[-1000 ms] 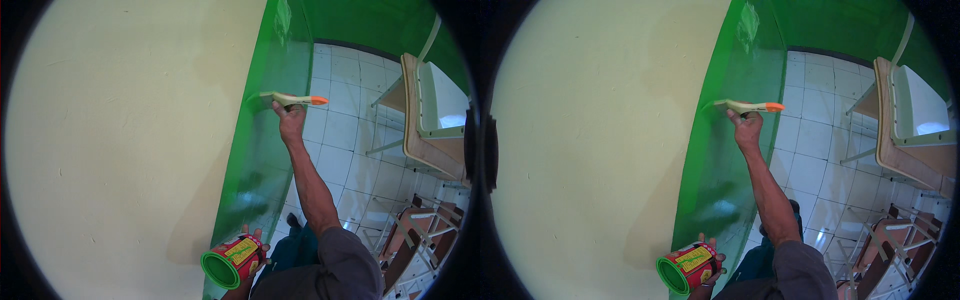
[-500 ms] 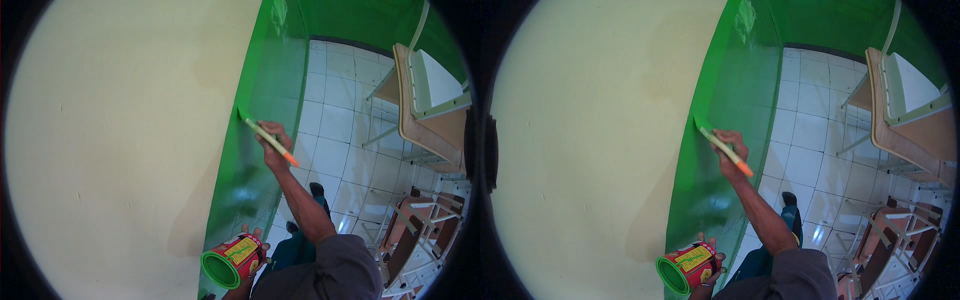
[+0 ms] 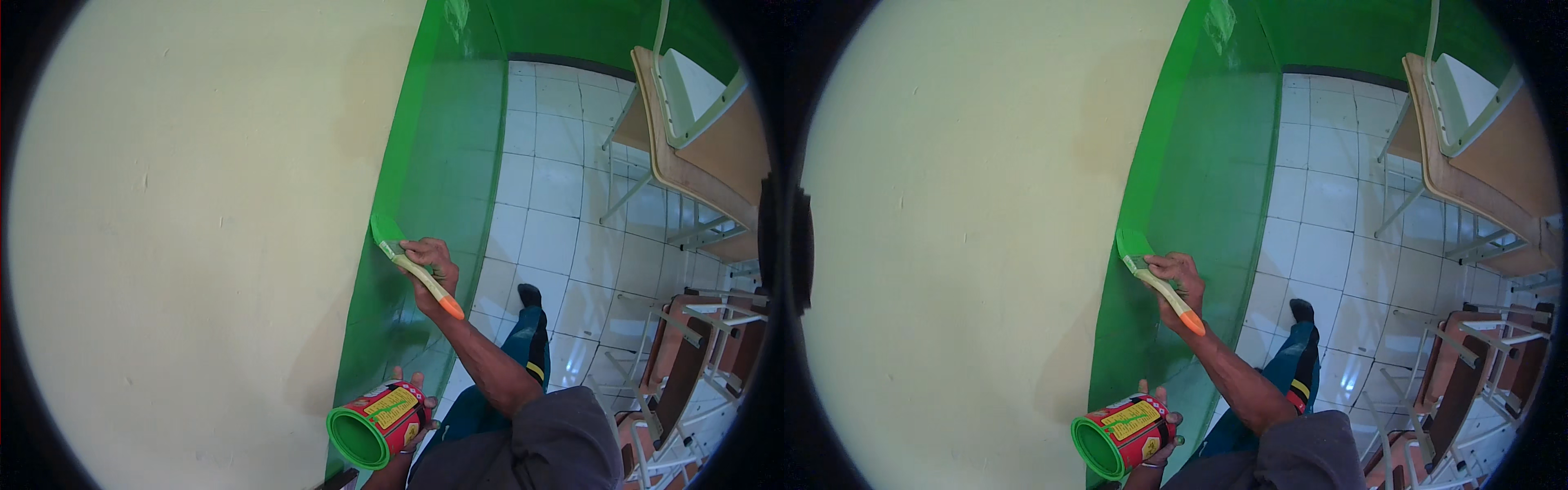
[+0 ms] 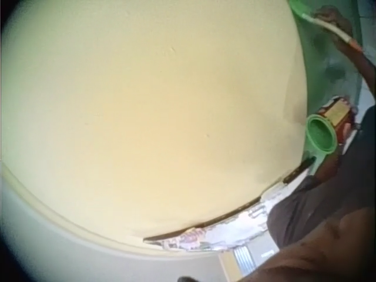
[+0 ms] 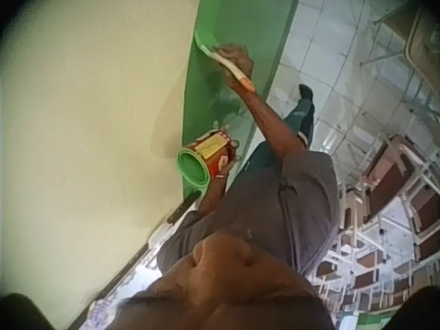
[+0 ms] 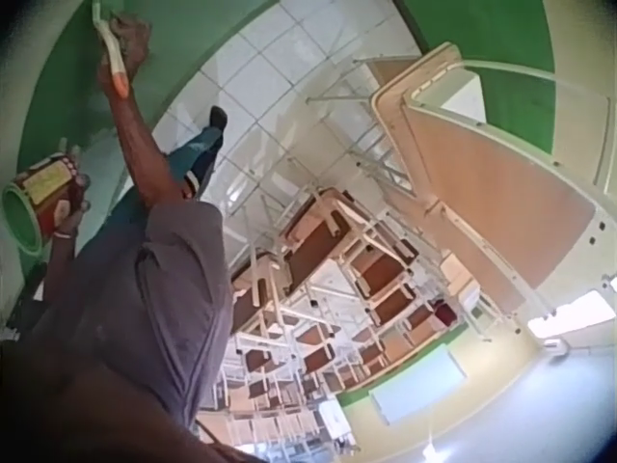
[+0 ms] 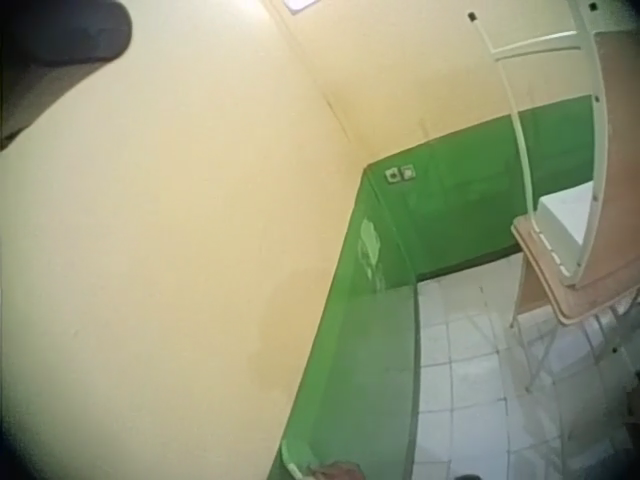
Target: Apply green paint to a wall using a brush.
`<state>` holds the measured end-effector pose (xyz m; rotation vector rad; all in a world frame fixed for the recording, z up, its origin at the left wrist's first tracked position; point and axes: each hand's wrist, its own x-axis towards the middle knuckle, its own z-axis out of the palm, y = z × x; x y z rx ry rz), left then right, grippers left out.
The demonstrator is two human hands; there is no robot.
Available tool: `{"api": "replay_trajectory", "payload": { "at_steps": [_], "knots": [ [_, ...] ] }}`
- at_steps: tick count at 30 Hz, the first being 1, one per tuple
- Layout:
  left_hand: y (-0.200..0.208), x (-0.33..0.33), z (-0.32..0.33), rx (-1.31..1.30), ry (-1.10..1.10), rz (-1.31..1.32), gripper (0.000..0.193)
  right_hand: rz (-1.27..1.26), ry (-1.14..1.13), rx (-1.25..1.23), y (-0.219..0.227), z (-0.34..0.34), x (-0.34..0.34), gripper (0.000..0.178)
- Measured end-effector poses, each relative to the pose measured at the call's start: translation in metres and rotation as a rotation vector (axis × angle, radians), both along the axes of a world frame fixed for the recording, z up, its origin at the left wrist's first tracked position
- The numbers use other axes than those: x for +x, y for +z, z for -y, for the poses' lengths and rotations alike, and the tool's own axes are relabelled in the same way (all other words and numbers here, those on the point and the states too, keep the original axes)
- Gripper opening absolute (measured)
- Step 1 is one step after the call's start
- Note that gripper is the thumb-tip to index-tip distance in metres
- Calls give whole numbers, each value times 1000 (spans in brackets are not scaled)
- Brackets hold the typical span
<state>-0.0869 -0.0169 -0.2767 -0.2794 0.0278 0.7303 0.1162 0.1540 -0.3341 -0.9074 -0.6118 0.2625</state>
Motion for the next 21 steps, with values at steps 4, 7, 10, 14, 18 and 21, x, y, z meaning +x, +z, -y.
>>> {"api": "replay_trajectory", "payload": {
  "at_steps": [4,7,10,14,18,21],
  "knots": [
    [0,-10,15,39,7,-33,66,-4,29,-28,-4,12,-18,27],
    [1,-13,26,45,14,-38,67,54,22,-4,-9,19,-27,32],
    [2,-11,33,44,23,-45,68,29,56,-11,-12,24,-31,26],
    [5,-12,46,34,39,-38,68,31,119,40,-7,44,-37,23],
    [12,-14,50,30,-3,-29,62,-19,314,-57,6,87,-23,25],
    [15,-15,39,15,-25,-18,61,-300,431,-203,29,116,12,30]
  ]
}}
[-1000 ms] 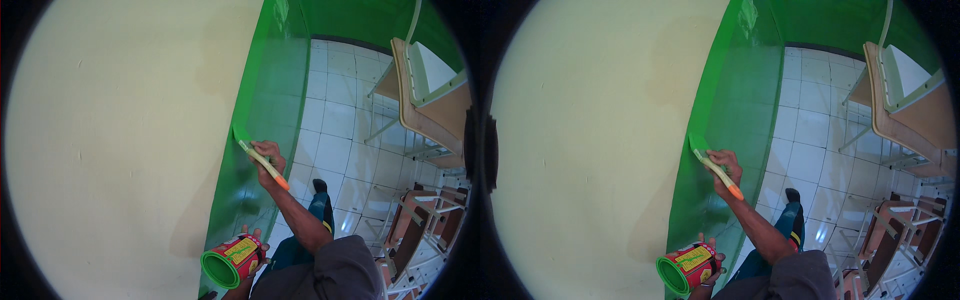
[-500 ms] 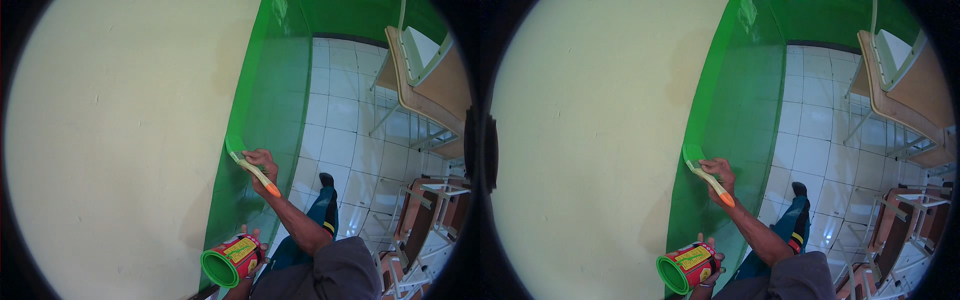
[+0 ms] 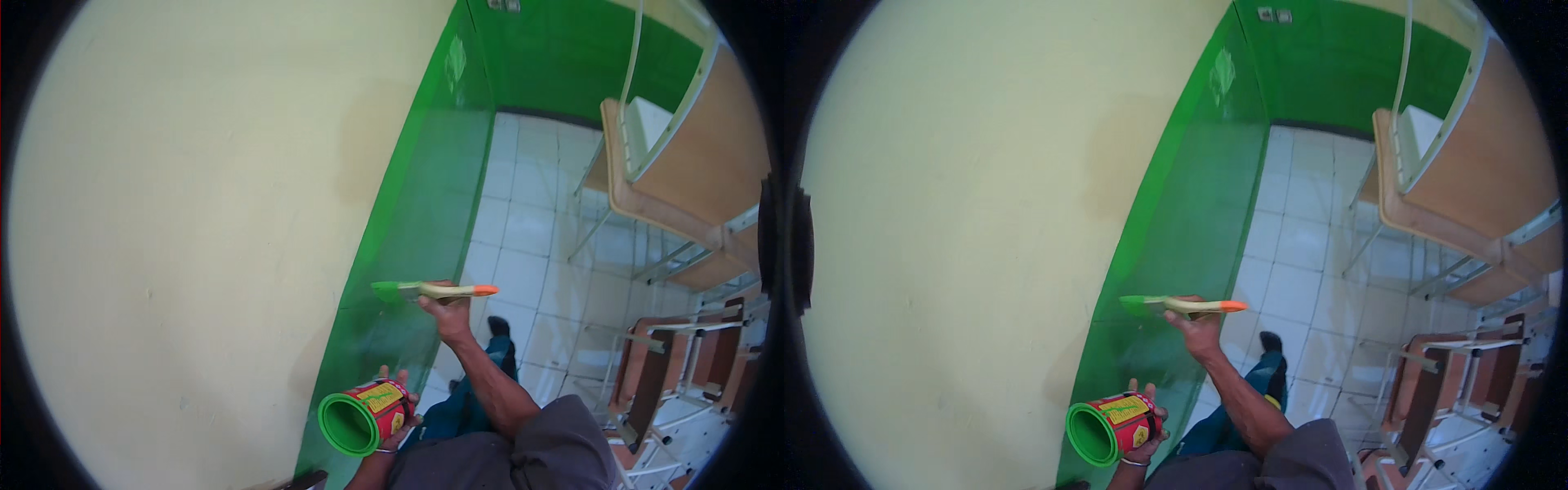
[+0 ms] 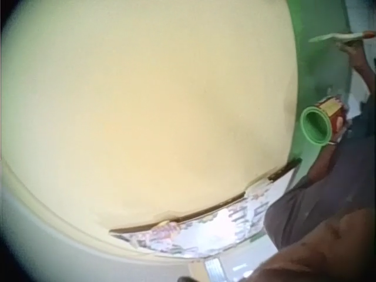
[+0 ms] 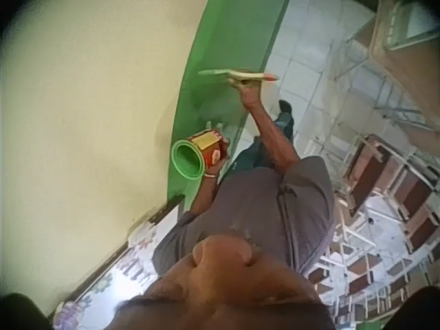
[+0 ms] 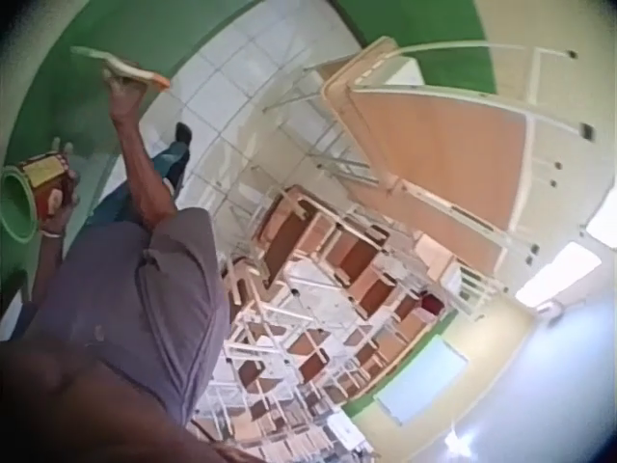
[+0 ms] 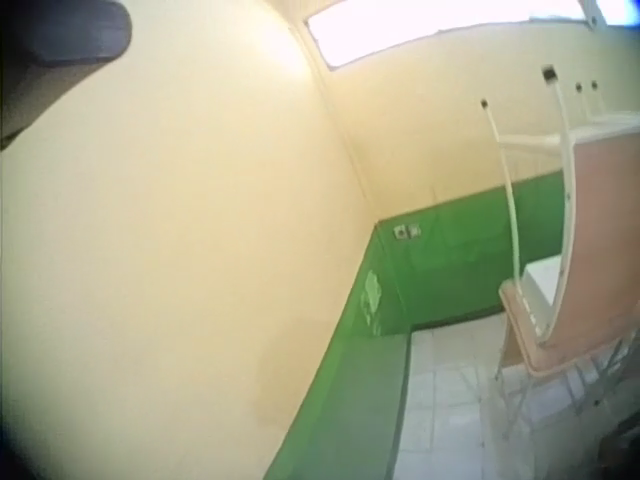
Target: Apply green paint to a wall using a brush.
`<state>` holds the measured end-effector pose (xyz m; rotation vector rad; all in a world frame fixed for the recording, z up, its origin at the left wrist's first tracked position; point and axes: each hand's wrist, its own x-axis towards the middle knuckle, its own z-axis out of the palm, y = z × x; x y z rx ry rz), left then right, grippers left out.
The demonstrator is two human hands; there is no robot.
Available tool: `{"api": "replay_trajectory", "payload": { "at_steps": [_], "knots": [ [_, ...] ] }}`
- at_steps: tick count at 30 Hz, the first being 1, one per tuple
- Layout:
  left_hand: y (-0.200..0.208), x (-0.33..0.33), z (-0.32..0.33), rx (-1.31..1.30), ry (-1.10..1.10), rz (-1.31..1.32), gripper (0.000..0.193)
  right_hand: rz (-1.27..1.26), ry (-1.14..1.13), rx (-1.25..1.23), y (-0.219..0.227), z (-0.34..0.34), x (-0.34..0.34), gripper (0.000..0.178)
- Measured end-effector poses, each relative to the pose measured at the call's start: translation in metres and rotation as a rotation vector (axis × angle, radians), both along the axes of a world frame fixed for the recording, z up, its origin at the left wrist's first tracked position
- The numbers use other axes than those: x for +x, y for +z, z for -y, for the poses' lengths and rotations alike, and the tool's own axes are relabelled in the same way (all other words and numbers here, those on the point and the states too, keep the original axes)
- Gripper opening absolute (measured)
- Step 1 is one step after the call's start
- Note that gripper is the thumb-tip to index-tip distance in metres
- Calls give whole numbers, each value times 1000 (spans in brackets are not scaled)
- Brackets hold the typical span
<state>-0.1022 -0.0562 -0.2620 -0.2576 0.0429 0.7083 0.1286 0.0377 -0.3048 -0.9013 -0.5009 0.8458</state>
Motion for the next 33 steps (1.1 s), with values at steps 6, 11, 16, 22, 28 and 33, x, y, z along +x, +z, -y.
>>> {"api": "replay_trajectory", "payload": {
  "at_steps": [6,11,16,22,28,33],
  "knots": [
    [-5,4,-10,16,-49,56,66,-159,15,105,90,75,68,38],
    [-5,16,-19,25,-118,36,67,118,195,163,191,125,78,41],
    [-4,34,-25,128,-182,10,81,610,344,151,253,139,50,29],
    [11,56,-25,323,-141,88,78,1074,427,124,276,128,29,24],
    [12,56,-27,313,-124,21,69,1507,462,83,285,114,14,24],
    [-5,56,-26,264,-82,-9,64,1775,494,67,277,101,-1,24]
  ]
}}
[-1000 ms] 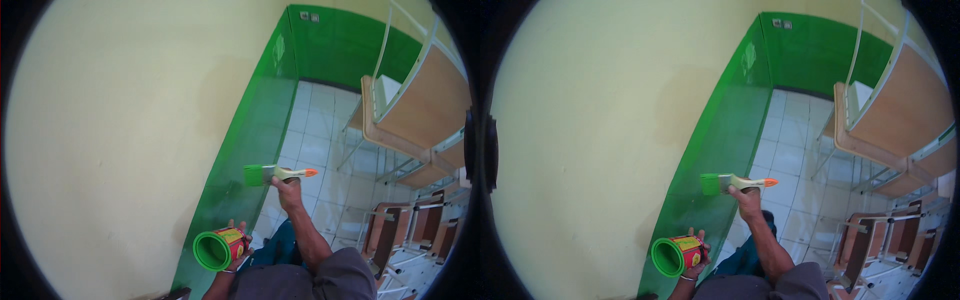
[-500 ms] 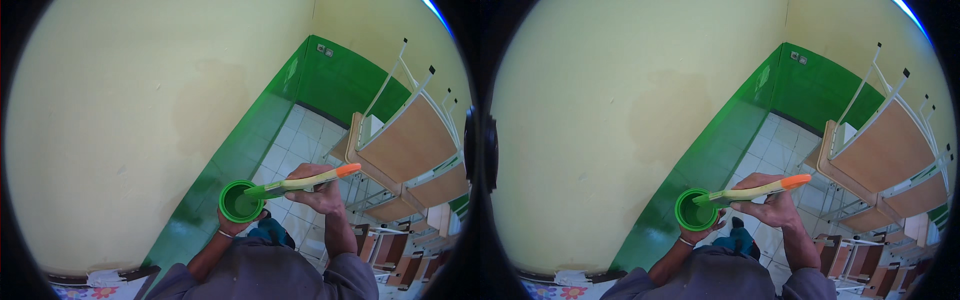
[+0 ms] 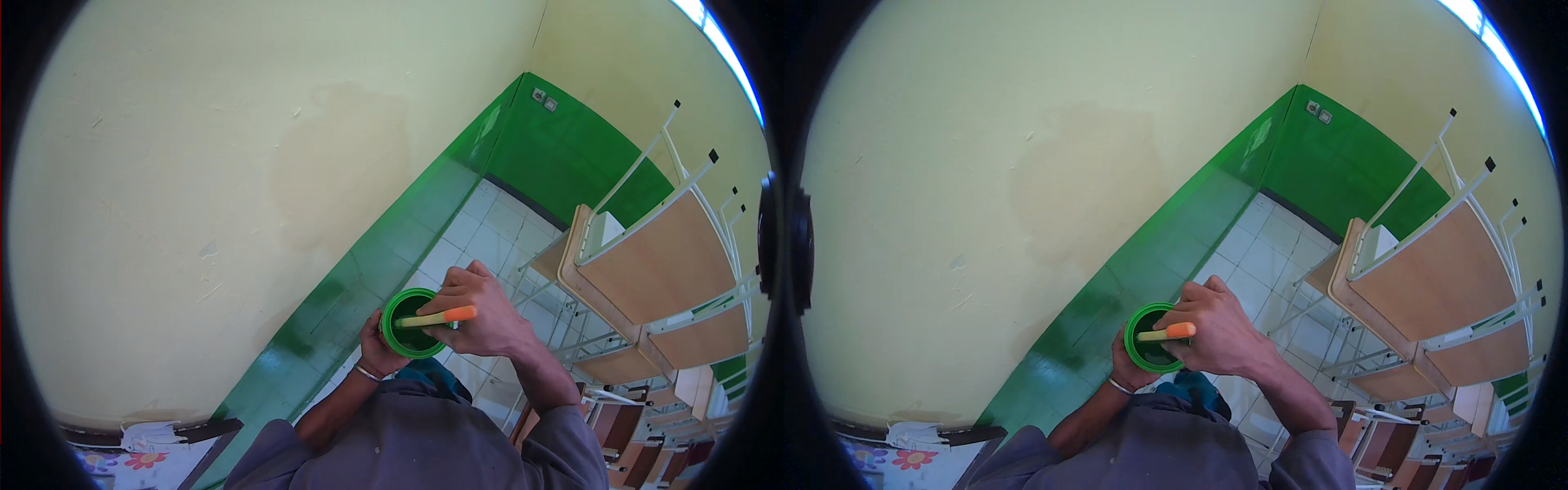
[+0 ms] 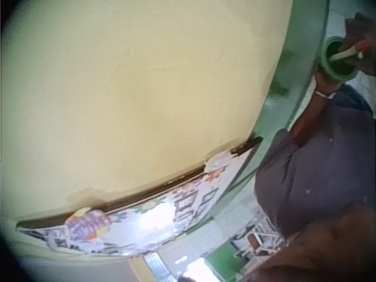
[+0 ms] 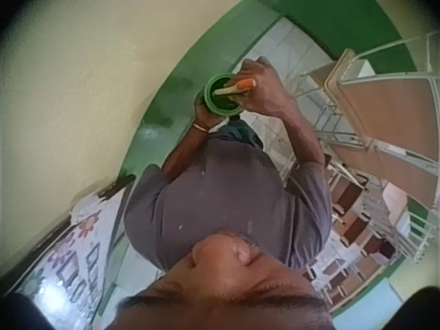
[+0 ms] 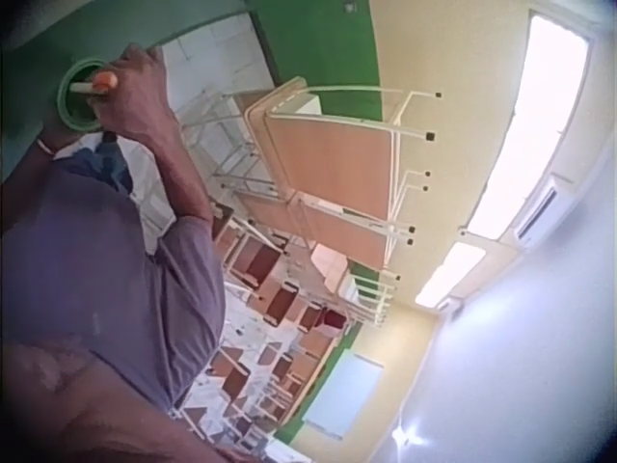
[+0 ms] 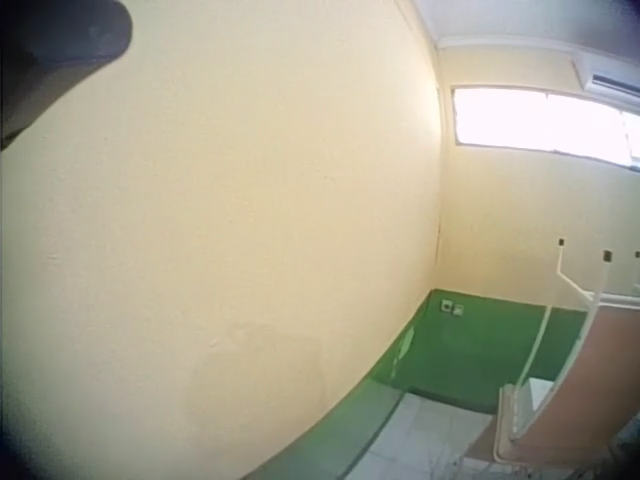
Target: Apply green paint to a wall using a brush.
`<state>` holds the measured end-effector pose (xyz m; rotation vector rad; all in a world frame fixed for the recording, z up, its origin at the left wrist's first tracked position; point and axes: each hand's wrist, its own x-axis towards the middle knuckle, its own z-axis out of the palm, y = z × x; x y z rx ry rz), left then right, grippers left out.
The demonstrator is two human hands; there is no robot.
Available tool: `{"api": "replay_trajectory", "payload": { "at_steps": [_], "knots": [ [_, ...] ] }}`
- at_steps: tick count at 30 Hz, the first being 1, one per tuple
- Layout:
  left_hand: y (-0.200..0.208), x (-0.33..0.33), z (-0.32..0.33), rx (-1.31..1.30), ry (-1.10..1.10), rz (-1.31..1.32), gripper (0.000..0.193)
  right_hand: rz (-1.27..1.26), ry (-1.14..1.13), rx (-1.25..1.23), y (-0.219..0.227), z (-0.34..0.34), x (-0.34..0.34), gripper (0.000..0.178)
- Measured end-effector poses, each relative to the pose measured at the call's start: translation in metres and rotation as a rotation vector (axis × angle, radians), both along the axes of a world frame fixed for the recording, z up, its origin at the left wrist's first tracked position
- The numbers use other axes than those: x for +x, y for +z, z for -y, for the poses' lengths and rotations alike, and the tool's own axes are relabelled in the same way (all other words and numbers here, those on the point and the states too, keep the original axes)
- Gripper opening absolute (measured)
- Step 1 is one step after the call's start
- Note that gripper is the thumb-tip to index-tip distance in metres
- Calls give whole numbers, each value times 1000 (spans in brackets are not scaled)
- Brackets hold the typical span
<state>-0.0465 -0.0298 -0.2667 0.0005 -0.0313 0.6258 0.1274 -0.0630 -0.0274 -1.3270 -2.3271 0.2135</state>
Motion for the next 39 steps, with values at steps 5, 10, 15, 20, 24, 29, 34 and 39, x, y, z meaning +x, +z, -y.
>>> {"api": "replay_trajectory", "payload": {
  "at_steps": [5,10,15,20,24,29,34,39],
  "knots": [
    [-9,0,-3,-11,21,1,64,200,25,-91,-15,-13,-11,21],
    [-6,-1,-6,-5,42,29,65,212,23,-55,-29,-24,-15,22],
    [-7,-3,-9,17,45,-9,65,194,23,-31,-23,-26,-12,20],
    [-5,-4,-12,-95,69,-117,68,-143,-233,-62,2,-16,4,26],
    [2,-7,-12,-27,31,5,68,-551,-377,-326,6,-14,6,31],
    [-7,-8,-12,-83,61,-96,51,-413,-544,-325,-3,-10,13,30],
    [-22,-6,-8,-101,0,21,68,-326,-560,-197,-6,-1,26,28],
    [-13,-5,-6,-80,-11,-29,70,-441,-537,-81,-5,10,34,24]
  ]
}}
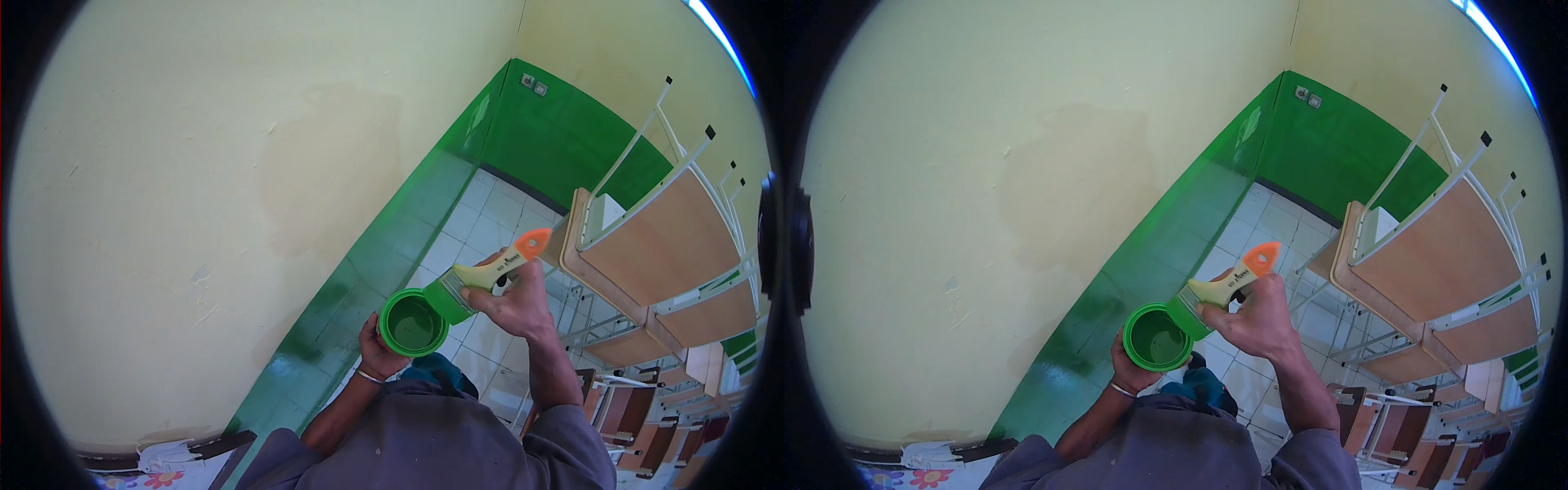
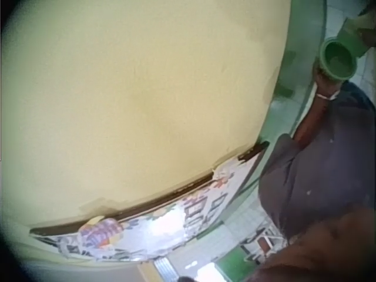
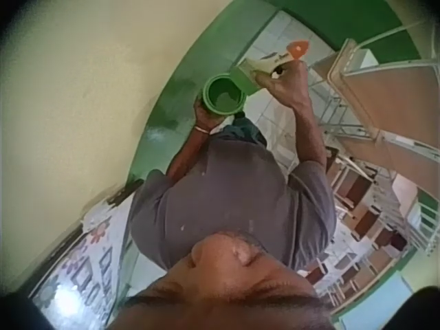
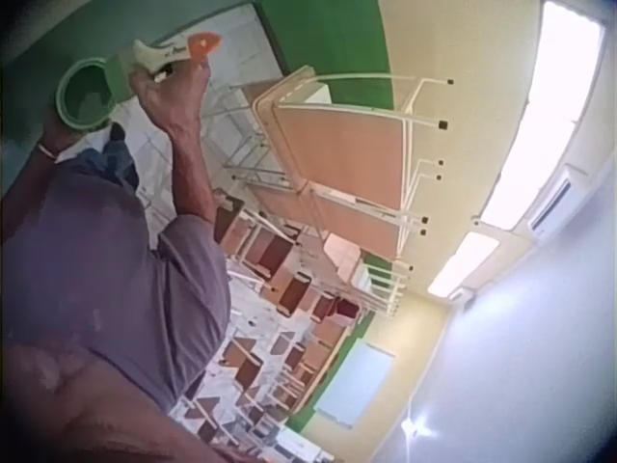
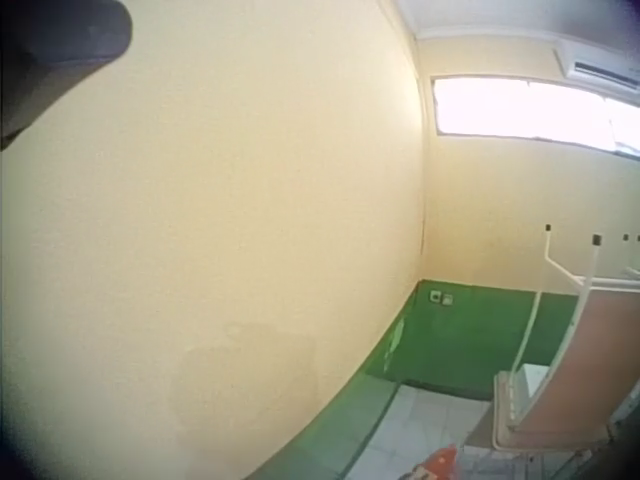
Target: Apply green paint to a wall using a brush.
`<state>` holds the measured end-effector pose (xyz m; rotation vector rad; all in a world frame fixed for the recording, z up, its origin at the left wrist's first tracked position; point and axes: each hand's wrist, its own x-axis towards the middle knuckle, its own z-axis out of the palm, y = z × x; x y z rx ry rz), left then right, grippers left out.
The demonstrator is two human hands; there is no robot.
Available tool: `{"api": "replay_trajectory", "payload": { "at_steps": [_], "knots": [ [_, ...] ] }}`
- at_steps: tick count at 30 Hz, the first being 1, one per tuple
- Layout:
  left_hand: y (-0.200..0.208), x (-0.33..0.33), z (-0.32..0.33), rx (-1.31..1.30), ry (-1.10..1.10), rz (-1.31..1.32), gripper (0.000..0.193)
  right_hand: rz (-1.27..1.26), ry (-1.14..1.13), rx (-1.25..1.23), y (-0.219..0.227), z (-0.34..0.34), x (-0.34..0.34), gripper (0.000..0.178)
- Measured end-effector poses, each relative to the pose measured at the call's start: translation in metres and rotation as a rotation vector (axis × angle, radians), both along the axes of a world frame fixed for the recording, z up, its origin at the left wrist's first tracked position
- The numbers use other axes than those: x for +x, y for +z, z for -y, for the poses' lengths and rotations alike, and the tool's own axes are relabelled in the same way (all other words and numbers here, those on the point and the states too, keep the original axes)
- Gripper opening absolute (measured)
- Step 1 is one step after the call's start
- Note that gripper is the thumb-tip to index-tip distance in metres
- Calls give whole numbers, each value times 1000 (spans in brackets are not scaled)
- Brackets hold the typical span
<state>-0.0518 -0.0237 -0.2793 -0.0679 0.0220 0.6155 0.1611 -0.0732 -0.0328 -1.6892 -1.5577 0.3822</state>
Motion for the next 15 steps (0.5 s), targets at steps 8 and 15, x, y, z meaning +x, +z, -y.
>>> {"api": "replay_trajectory", "payload": {
  "at_steps": [8,15],
  "knots": [
    [10,-6,-3,-4,-30,108,68,344,587,175,-1,6,3,26],
    [15,-15,-7,43,-1,24,76,-60,593,195,-41,13,40,29]
  ]
}}
